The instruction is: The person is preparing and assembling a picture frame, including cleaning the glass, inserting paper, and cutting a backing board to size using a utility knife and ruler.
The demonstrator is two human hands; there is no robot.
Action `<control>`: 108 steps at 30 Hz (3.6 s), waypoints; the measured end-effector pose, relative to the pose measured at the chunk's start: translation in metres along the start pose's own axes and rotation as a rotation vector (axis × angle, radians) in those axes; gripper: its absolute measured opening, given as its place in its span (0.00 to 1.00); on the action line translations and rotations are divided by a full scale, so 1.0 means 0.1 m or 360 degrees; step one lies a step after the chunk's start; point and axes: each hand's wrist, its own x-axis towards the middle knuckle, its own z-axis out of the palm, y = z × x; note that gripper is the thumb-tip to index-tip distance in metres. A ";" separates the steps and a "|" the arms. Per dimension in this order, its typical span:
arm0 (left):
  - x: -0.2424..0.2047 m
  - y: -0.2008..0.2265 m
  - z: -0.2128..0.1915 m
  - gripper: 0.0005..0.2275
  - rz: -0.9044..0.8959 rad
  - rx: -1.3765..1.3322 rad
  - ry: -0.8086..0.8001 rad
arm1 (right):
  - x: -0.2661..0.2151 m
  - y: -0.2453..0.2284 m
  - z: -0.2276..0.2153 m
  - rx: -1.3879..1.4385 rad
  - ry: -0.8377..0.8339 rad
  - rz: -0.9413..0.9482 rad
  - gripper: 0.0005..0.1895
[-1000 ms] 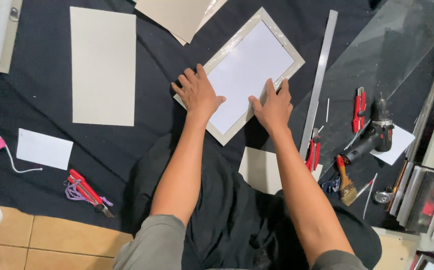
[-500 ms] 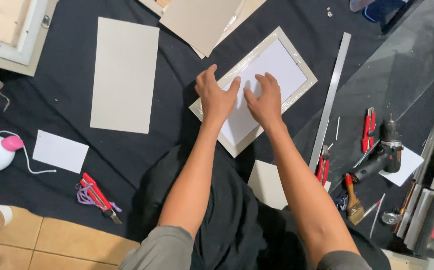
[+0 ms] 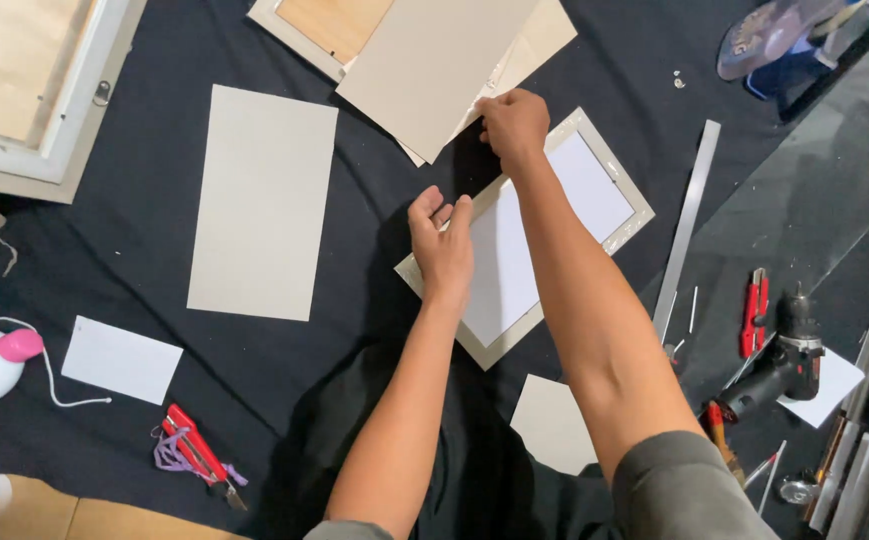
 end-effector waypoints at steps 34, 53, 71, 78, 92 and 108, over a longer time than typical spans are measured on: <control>0.27 -0.08 -0.48 0.13 0.0104 0.1603 -0.0909 | -1.07 1.05 -1.71 0.0801 0.0024 0.0404 0.11; 0.14 0.04 -0.55 0.20 0.0221 0.2013 -0.0338 | -0.94 1.16 -1.69 -0.0612 0.0568 -0.0571 0.21; 0.13 0.17 -0.50 0.27 0.0476 0.1569 0.0112 | -1.89 1.63 -0.88 -0.1463 -0.0174 -0.1033 0.48; 0.15 0.11 -0.49 0.28 0.0546 0.1615 0.0116 | -1.93 1.53 -0.94 -0.1367 -0.0156 -0.1085 0.46; 0.30 -0.13 -0.41 0.31 -0.0031 0.2284 -0.0284 | -1.17 1.24 -1.30 -0.1499 0.0032 -0.0418 0.50; 0.12 0.04 -0.34 0.33 0.0032 0.2020 -0.0151 | -1.18 1.11 -1.17 -0.1286 0.0134 -0.0534 0.42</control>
